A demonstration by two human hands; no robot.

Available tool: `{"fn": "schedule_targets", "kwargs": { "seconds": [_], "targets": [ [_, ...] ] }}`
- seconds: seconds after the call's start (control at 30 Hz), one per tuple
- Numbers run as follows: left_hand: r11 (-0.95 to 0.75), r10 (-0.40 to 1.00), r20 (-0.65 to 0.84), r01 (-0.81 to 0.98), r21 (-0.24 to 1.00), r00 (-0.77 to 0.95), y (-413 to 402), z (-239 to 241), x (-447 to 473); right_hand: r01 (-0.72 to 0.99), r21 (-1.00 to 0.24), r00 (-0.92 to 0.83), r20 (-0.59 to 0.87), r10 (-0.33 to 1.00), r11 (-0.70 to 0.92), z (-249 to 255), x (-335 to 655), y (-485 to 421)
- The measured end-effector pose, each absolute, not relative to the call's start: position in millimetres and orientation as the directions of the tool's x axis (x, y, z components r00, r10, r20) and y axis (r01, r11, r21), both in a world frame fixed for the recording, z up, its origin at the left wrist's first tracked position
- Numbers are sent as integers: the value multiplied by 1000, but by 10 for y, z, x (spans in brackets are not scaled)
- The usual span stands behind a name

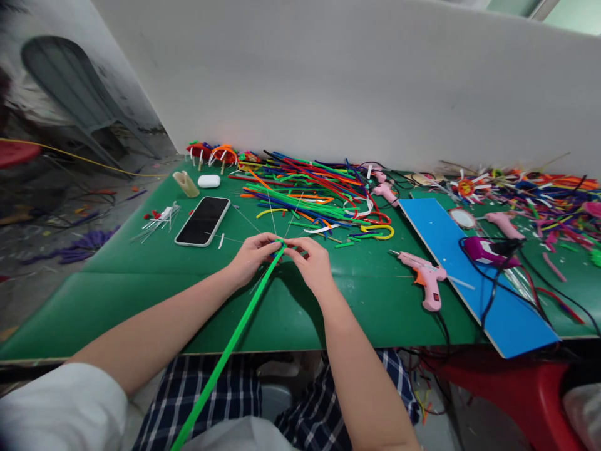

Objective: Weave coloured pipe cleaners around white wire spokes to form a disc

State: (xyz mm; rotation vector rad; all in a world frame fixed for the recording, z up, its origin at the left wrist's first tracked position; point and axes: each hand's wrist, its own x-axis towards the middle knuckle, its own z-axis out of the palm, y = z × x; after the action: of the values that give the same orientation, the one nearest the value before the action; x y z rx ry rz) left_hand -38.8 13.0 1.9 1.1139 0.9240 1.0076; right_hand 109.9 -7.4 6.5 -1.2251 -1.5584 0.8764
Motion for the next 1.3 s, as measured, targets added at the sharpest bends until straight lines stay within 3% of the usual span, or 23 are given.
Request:
{"fn": "schedule_targets", "kwargs": {
  "seconds": [1.3],
  "targets": [
    [68, 966, -34, -126, 990, 255, 110, 42, -394, 299, -916, -36, 269, 962, 268, 111, 1091, -94]
  ]
}}
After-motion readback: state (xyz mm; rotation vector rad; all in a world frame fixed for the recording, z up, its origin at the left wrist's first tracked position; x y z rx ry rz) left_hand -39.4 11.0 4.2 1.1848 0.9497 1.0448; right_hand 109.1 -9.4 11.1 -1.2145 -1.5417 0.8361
